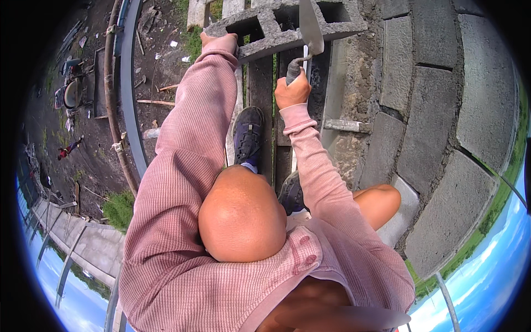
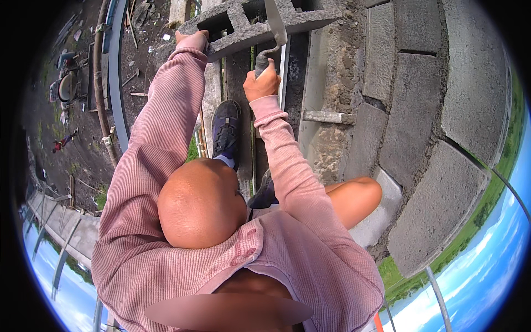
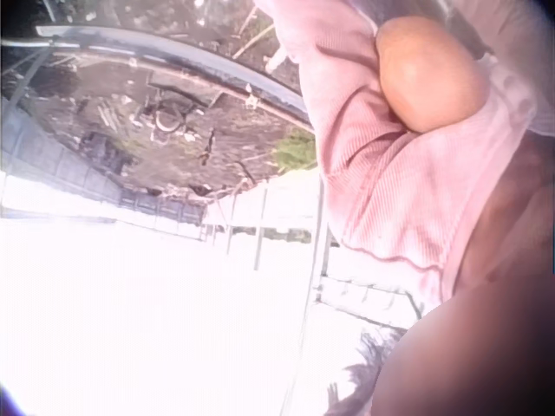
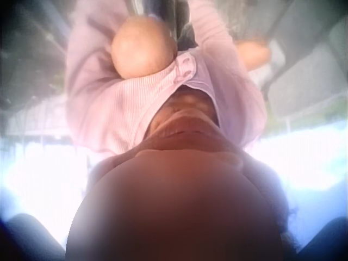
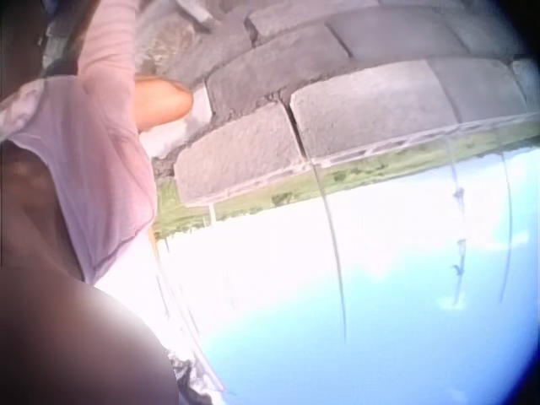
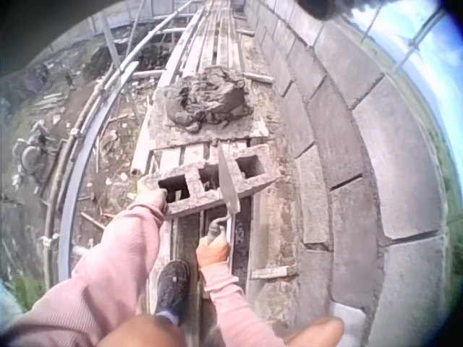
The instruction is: The person lifts hollow concrete blocks from a scaffold, places them onto a partially built wall, and uses a trowel to apply and smooth mortar between joints. The person repeatedly positions blocks, taps them into alignment, and scrapes away excess mortar.
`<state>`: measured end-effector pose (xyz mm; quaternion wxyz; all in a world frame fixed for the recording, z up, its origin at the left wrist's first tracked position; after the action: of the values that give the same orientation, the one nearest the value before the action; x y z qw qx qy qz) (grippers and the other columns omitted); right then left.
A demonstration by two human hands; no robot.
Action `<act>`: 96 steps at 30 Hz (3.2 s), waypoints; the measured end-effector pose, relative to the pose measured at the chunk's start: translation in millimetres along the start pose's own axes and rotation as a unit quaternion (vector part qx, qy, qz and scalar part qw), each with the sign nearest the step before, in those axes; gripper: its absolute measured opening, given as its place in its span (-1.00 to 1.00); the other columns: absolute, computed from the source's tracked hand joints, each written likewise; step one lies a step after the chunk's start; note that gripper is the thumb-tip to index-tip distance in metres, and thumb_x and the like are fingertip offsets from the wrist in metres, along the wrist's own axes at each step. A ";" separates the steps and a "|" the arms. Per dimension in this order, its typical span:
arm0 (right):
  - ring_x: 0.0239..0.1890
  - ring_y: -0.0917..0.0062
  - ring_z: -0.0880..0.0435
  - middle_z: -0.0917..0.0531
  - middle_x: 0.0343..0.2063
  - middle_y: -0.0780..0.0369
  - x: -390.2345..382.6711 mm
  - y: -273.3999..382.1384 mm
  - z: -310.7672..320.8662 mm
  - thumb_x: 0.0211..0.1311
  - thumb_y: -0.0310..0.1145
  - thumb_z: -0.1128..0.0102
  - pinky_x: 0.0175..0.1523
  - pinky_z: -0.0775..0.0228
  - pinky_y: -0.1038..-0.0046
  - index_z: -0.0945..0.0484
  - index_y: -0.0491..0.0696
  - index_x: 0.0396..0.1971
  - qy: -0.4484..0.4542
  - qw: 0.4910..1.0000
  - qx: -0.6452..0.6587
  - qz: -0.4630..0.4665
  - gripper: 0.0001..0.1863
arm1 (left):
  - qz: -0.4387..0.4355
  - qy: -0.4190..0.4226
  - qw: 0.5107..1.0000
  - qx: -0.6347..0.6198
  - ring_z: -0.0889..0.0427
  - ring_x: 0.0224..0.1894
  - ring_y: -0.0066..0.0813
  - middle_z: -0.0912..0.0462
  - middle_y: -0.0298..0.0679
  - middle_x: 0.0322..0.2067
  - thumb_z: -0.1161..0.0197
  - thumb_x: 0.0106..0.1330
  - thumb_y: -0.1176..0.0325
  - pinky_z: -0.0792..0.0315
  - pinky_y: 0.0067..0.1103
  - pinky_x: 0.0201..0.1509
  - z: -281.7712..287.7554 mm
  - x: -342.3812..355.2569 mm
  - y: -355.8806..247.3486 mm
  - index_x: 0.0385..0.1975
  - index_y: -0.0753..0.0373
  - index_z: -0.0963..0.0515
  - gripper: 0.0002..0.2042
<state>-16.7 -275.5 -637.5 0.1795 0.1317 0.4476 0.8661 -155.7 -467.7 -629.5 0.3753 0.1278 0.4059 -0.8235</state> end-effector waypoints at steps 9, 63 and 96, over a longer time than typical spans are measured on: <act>-0.31 0.00 -0.74 -0.69 -0.47 -0.03 9.9 14.2 12.1 0.04 -0.48 -0.20 -0.12 -0.55 0.13 -0.55 -0.20 -0.21 0.045 0.999 -0.006 -0.017 -0.73 | 0.008 0.006 0.999 0.030 -0.41 0.38 -0.01 -0.37 0.13 0.36 -0.46 0.05 0.25 -0.25 -0.38 0.48 -1.3 6.5 1.8 0.52 0.33 0.05 0.04; -0.76 0.57 -0.40 -0.47 -0.45 0.23 40.1 -36.0 96.0 0.36 -0.39 -0.29 -0.68 -0.43 0.41 -0.30 -0.03 -0.10 -0.142 0.868 0.397 -0.261 -0.68 | -0.050 0.311 0.915 -0.253 -0.54 0.18 -0.34 -0.59 -0.17 0.10 -0.64 -0.06 0.48 -0.40 -0.38 0.29 -22.7 -68.9 126.9 0.28 0.29 -0.33 -0.17; -0.36 -0.20 -0.62 -0.62 -0.44 -0.09 -84.4 -3.4 60.4 0.49 -0.27 0.00 -0.30 -0.40 0.02 -0.34 -0.21 0.08 0.129 0.988 -0.070 -0.049 -0.65 | -0.092 0.050 0.972 -0.212 -0.50 -0.70 -0.42 -0.62 -0.17 -0.39 -0.55 0.15 -0.10 -0.36 -0.46 -0.62 -34.2 -22.7 89.0 0.18 0.02 -0.42 -0.33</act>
<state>83.5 -265.9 -611.9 0.1716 -0.0158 0.4109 0.8952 -79.1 -464.5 -690.6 0.2959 0.0490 0.5992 -0.7423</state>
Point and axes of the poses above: each hand's wrist, its own x-axis towards the middle knuckle, its own z-axis out of the back of the hand, y = z × x, the point moved 2 cm from there along x, towards the middle knuckle
